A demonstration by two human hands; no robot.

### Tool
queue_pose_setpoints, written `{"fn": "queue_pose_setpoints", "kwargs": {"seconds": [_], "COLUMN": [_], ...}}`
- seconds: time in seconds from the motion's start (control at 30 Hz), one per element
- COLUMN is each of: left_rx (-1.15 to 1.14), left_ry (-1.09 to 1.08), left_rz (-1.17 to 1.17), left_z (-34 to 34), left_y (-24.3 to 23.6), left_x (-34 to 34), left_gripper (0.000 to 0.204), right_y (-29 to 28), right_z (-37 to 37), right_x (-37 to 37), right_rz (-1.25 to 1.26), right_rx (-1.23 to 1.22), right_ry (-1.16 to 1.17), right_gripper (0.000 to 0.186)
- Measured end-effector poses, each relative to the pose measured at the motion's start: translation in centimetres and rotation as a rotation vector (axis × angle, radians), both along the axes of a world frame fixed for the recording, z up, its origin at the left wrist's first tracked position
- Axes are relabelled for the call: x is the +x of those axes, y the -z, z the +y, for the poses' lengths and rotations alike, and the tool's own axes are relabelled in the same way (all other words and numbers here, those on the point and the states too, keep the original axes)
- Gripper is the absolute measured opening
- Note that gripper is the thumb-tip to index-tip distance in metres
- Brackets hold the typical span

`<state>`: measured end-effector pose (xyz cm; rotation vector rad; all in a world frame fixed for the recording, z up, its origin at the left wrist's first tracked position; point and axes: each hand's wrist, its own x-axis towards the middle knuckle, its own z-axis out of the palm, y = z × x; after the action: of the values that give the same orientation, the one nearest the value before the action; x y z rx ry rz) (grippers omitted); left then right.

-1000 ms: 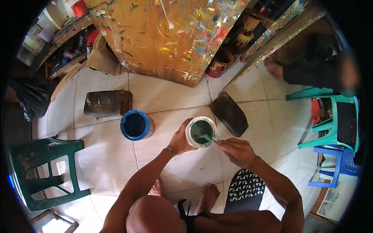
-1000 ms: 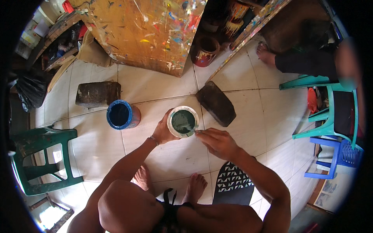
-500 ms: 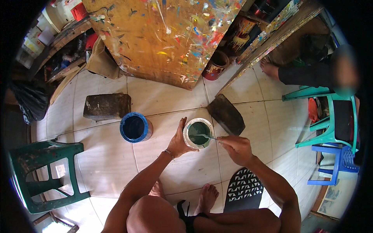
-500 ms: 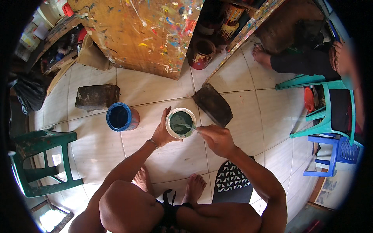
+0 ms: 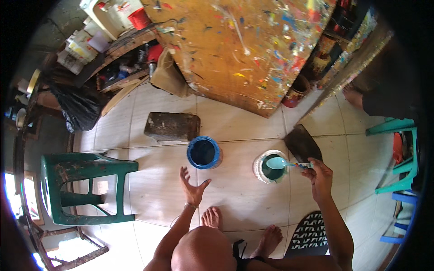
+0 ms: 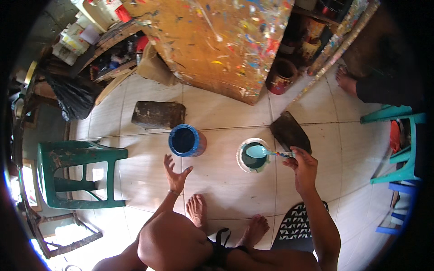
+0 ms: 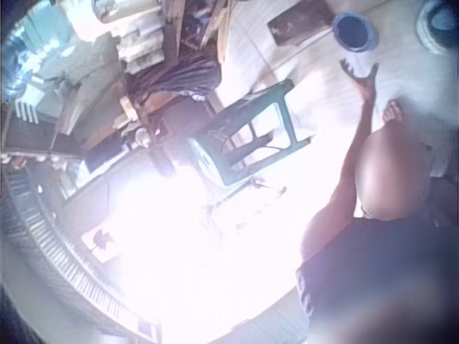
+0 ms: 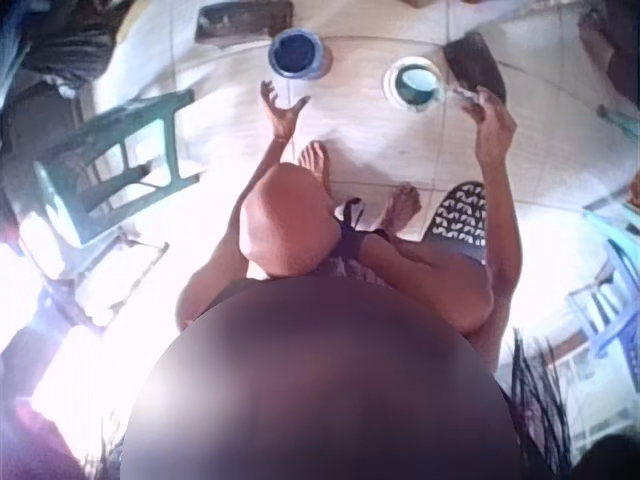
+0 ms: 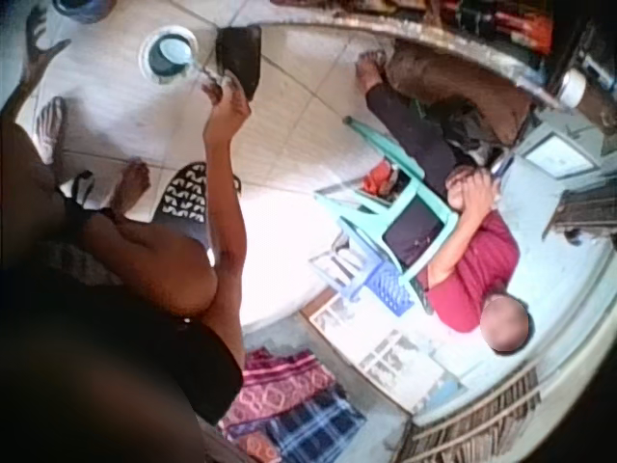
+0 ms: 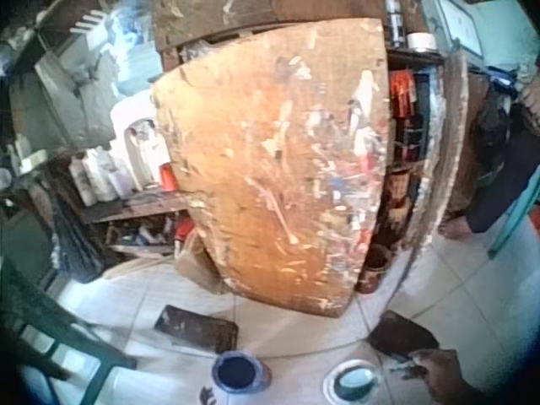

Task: The person retrieves a blue paint can from a cabinet and sits on the floor. They use a spoon to scoop blue paint into a white container and stir the mixture repeatedly.

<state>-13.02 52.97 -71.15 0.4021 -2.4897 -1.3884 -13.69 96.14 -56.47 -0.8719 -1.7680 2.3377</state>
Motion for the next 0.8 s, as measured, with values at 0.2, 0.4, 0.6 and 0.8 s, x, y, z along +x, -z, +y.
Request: {"fn": "queue_pose_setpoints", "kwargs": {"seconds": [0.2,0.4,0.6,0.8], "left_rx": [0.104,-0.023,-0.116,-0.243], "left_ry": [0.196,0.142,0.332,0.605], "left_rz": [0.06,-0.046,0.06,0.26], "left_z": [0.6,2.2,2.7,3.8], "left_y": [1.4,-0.2,-4.3,-9.2], "left_x": [-5.5,-7.0,-6.5,-7.4], "left_gripper": [0.123,0.103,0.111,0.119], "right_y": [-0.2,-0.9,-1.1,-1.7], "right_z": [0.1,0.7,0.6,-0.8], "right_x": [-0.2,0.6,1.4,3.5], "right_rz": [0.032,-0.021,0.056,0.292], "right_rx": [0.051,0.06,0.006,0.495], "right_ry": [-0.065,-0.045,-0.02,-0.259], "right_gripper": [0.02,0.022,0.023,0.022]}}
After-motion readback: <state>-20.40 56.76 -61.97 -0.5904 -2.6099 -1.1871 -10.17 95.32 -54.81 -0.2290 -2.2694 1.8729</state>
